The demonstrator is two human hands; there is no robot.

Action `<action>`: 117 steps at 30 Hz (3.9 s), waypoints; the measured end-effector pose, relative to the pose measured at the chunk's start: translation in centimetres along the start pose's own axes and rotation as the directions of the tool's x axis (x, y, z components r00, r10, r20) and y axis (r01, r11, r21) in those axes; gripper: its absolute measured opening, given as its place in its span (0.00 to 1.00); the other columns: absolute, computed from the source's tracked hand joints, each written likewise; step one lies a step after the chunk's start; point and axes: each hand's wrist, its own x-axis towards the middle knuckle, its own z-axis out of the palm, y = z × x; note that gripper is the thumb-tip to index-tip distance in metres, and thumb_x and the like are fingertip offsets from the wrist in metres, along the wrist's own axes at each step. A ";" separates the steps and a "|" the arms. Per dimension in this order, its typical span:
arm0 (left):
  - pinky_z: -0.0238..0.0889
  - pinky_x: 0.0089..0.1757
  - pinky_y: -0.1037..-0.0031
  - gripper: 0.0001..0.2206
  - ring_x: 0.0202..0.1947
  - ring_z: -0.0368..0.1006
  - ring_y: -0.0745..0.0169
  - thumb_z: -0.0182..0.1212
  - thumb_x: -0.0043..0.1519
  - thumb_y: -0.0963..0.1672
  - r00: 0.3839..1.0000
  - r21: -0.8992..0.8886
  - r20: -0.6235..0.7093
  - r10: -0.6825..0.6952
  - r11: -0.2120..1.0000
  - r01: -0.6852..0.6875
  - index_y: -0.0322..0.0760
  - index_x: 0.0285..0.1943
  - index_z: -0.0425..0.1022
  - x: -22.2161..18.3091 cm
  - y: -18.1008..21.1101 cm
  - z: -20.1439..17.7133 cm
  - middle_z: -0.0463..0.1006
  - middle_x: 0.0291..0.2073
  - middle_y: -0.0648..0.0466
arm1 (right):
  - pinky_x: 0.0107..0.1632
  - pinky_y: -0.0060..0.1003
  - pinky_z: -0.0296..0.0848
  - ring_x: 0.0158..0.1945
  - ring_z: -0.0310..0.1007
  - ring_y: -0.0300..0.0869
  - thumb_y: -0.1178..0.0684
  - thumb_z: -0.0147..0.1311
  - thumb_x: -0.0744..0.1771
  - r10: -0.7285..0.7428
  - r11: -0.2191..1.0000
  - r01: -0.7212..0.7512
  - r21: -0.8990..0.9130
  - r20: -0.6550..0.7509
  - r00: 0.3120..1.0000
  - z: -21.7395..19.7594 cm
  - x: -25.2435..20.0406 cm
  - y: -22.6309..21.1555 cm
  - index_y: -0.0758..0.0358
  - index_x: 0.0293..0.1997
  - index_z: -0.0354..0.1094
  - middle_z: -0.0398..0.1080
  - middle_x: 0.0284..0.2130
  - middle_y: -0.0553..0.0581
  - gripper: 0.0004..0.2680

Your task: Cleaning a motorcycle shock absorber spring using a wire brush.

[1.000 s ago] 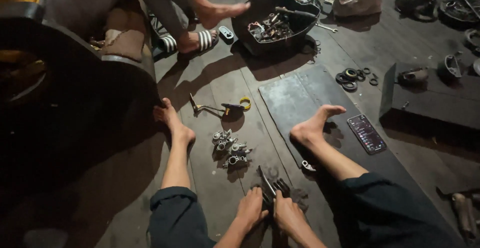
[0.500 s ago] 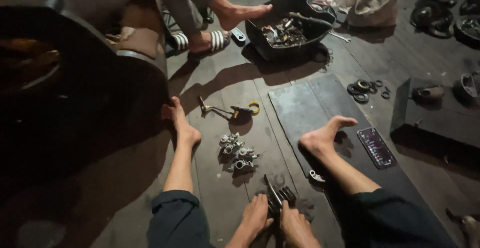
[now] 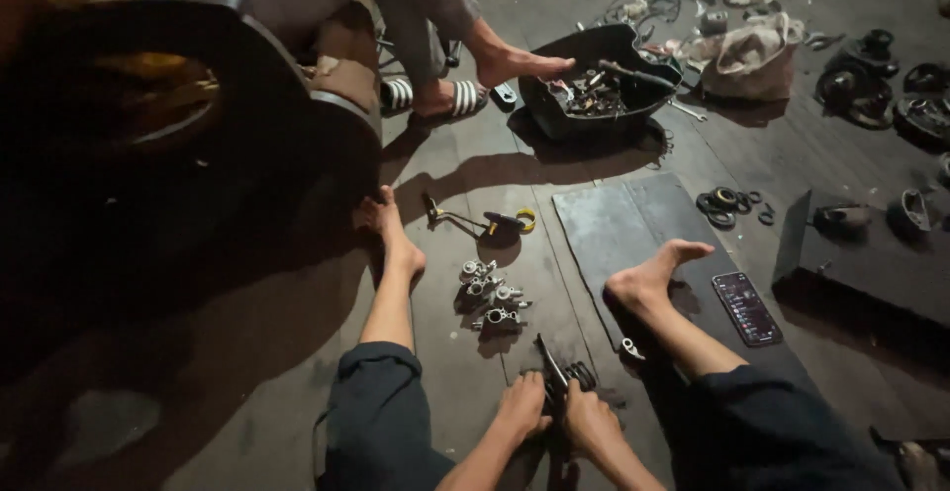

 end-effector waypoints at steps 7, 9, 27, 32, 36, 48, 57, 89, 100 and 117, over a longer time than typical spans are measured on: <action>0.67 0.49 0.50 0.30 0.50 0.69 0.34 0.74 0.48 0.47 0.999 -0.053 0.038 -0.017 0.998 0.019 0.32 0.55 0.63 0.0 -0.4 0.5 0.71 0.51 0.40 | 0.37 0.63 0.76 0.29 0.78 0.62 0.42 0.42 0.69 -0.262 0.902 0.108 -0.418 -0.330 0.907 13.6 -1.8 11.5 0.63 0.71 0.45 0.68 0.28 0.64 0.24; 0.68 0.49 0.50 0.30 0.49 0.71 0.34 0.75 0.47 0.47 1.000 -0.058 0.027 -0.012 0.998 0.013 0.30 0.55 0.65 1.0 -0.5 1.0 0.72 0.49 0.39 | 0.42 0.62 0.75 0.35 0.78 0.63 0.43 0.39 0.70 -0.108 0.970 0.052 -0.237 -0.231 0.967 8.8 -2.8 8.4 0.58 0.61 0.52 0.72 0.33 0.64 0.16; 0.61 0.55 0.39 0.31 0.57 0.71 0.32 0.75 0.50 0.45 0.951 0.011 0.010 -0.309 0.951 0.309 0.29 0.61 0.68 1.0 1.7 3.6 0.72 0.52 0.36 | 0.43 0.49 0.75 0.40 0.82 0.53 0.49 0.42 0.66 -0.621 0.547 0.553 -0.629 0.139 0.772 -3.2 3.6 3.8 0.48 0.61 0.56 0.78 0.33 0.57 0.15; 0.70 0.48 0.40 0.29 0.47 0.77 0.32 0.74 0.48 0.49 0.977 0.029 -0.014 -0.211 0.977 0.211 0.27 0.54 0.71 -0.6 1.4 2.8 0.74 0.45 0.35 | 0.45 0.57 0.82 0.43 0.84 0.65 0.56 0.45 0.66 -0.402 0.767 0.465 -0.442 0.234 0.885 -7.8 -1.9 2.0 0.40 0.81 0.37 0.80 0.39 0.72 0.31; 0.74 0.45 0.43 0.29 0.48 0.75 0.31 0.73 0.49 0.45 0.956 -0.087 0.013 -0.293 0.952 0.293 0.24 0.56 0.67 -2.0 2.9 2.4 0.73 0.48 0.35 | 0.46 0.66 0.77 0.46 0.81 0.70 0.52 0.48 0.66 -0.276 0.891 0.365 -0.271 0.317 0.907 -7.5 1.7 0.6 0.33 0.79 0.38 0.79 0.42 0.74 0.31; 0.72 0.51 0.55 0.32 0.53 0.73 0.35 0.71 0.54 0.45 0.939 0.034 0.208 -0.276 0.961 0.275 0.18 0.62 0.63 -1.8 3.9 -2.0 0.72 0.52 0.33 | 0.41 0.58 0.80 0.41 0.81 0.63 0.56 0.40 0.68 -0.434 0.811 0.548 -0.202 0.420 0.797 -8.9 3.4 2.1 0.44 0.80 0.35 0.76 0.36 0.67 0.28; 0.70 0.54 0.52 0.37 0.61 0.70 0.36 0.68 0.56 0.51 0.932 -0.033 0.183 -0.314 0.945 0.325 0.20 0.68 0.61 -3.0 3.5 -0.6 0.70 0.59 0.33 | 0.39 0.57 0.81 0.39 0.81 0.62 0.56 0.41 0.68 -0.458 0.743 0.573 -0.345 0.363 0.812 -9.5 -1.8 5.6 0.45 0.80 0.38 0.75 0.33 0.66 0.28; 0.72 0.55 0.49 0.33 0.56 0.76 0.36 0.71 0.54 0.56 0.947 -0.002 0.253 -0.198 0.979 0.205 0.30 0.58 0.68 -1.4 1.4 -2.3 0.76 0.53 0.40 | 0.49 0.60 0.78 0.48 0.79 0.67 0.57 0.40 0.69 -0.108 0.988 0.116 -0.106 0.076 0.991 -3.3 -10.3 0.9 0.50 0.79 0.42 0.74 0.42 0.73 0.26; 0.75 0.52 0.56 0.29 0.54 0.77 0.43 0.71 0.53 0.51 0.965 0.037 0.209 -0.155 0.988 0.151 0.32 0.59 0.68 -1.3 -0.1 -0.4 0.76 0.53 0.44 | 0.47 0.63 0.77 0.47 0.78 0.72 0.59 0.41 0.68 -0.179 0.983 0.182 -0.033 0.070 0.981 -4.6 -8.3 -1.8 0.48 0.80 0.39 0.73 0.41 0.78 0.28; 0.75 0.48 0.51 0.23 0.50 0.77 0.39 0.64 0.54 0.46 0.953 0.024 0.237 -0.189 0.982 0.189 0.28 0.57 0.70 -1.6 1.5 -3.1 0.76 0.47 0.43 | 0.51 0.63 0.76 0.49 0.77 0.72 0.60 0.40 0.68 -0.122 0.989 0.102 0.104 0.205 0.971 -8.9 -9.5 -3.0 0.45 0.81 0.34 0.74 0.43 0.78 0.29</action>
